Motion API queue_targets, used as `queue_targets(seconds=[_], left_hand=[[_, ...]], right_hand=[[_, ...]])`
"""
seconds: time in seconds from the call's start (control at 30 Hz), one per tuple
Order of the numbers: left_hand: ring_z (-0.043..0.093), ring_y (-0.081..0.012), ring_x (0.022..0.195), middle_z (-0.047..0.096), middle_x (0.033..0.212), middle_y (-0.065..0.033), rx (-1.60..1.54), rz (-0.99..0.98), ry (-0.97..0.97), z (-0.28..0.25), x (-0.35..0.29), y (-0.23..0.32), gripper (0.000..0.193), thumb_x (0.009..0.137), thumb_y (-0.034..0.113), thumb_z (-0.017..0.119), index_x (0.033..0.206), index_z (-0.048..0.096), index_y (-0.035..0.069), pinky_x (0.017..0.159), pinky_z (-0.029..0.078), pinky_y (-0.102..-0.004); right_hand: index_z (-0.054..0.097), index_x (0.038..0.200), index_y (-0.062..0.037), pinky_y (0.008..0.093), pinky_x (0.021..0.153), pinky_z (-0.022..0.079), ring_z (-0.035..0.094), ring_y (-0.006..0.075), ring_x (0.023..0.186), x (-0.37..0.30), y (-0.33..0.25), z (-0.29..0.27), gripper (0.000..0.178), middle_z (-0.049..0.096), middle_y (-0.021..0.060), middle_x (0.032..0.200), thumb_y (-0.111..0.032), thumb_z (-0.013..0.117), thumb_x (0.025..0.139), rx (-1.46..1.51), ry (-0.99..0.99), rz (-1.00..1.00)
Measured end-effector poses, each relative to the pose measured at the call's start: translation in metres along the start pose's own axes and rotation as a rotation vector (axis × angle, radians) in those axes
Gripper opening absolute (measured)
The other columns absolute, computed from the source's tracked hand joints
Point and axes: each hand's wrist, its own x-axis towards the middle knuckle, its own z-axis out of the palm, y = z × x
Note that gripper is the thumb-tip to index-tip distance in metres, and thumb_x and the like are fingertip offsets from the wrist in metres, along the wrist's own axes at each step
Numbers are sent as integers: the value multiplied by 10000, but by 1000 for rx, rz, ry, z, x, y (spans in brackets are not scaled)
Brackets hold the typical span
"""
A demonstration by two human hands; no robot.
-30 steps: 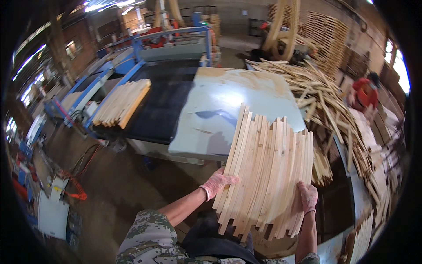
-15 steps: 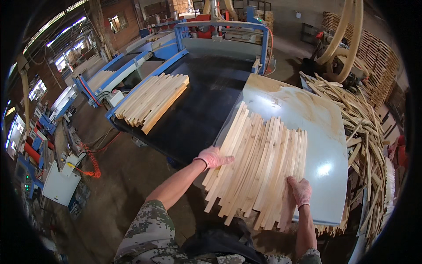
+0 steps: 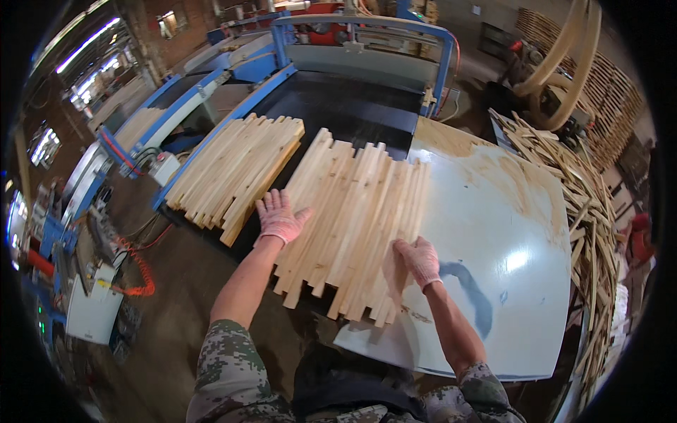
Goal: The person picks up bundles of small wooden planks from a metal table and places them onto a conveyor belt. They repeatedly gather the planks, align them, and transfer them to the machine, while another worker organizes wood in the background.
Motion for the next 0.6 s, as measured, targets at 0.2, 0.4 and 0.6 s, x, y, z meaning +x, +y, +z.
queue_targets(seconds=[0.2, 0.4, 0.6], left_hand=[[77, -418, 1664, 136, 1793, -238, -1, 17, 5, -10, 57, -72, 1081, 1008, 798, 372, 1721, 149, 16, 1332, 4, -579], [73, -432, 1658, 123, 1789, -249, 13, 63, -53, -10, 58, -85, 1097, 998, 784, 442, 1718, 145, 11, 1334, 6, -576], [291, -381, 1611, 328, 1733, -227, -757, 306, 37, -21, 59, -178, 859, 1005, 396, 740, 1672, 340, 32, 1318, 254, -457]], right_hand=[[715, 1162, 58, 459, 961, 565, 733, 407, 1109, 0, -86, 55, 698, 770, 269, 1096, -600, 687, 929, -63, 0, 94], [726, 1272, -17, 447, 942, 573, 760, 341, 1048, -7, -88, 70, 630, 795, 199, 1073, -557, 696, 949, -47, 63, 145], [749, 1303, -76, 377, 923, 569, 759, 226, 959, -8, -57, 57, 512, 804, 118, 1061, -448, 725, 952, 171, 81, 152]])
